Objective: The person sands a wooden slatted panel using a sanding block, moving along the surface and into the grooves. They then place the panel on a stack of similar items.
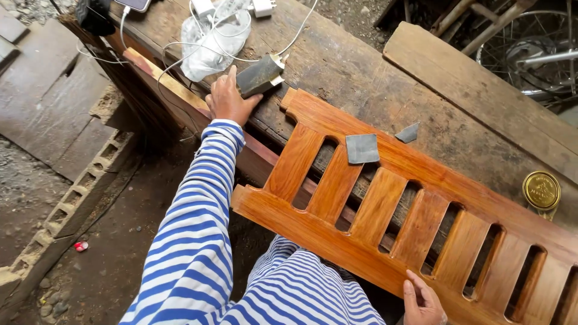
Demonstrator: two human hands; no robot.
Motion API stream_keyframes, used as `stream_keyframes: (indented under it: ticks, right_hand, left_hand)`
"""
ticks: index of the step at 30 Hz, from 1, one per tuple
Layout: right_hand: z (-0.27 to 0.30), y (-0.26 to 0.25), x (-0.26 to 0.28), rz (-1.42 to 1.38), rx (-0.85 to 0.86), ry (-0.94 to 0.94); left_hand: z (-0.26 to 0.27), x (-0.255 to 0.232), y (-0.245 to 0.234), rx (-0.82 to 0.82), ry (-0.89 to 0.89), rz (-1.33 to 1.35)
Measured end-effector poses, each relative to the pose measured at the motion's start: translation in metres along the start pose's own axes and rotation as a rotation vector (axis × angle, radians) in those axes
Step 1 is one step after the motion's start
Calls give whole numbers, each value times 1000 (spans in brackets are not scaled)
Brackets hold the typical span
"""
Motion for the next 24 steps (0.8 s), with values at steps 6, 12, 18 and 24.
stream_keyframes:
  ticks: [6, 12, 18, 24]
  right_hand:
    - [1, 8, 14, 42, 45, 49]
    - [-8, 14, 62, 118, 169, 91]
    - [-25, 30, 95, 6, 284, 92]
    - [-30, 78, 109, -641, 503, 282]
  left_hand:
    - [10, -2, 2, -183, 133, 265]
    - [58, -3, -23, -166, -12, 641]
    - [106, -25, -27, -90, -70, 1132]
    - [236, -144, -36, 546, -175, 1506]
Point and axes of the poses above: each hand's wrist, its own z-axis away from the middle knuckle, its own y-axis out of the palm, x = y × z, the point moved 10 cm from there along -z, towards the middle knuckle
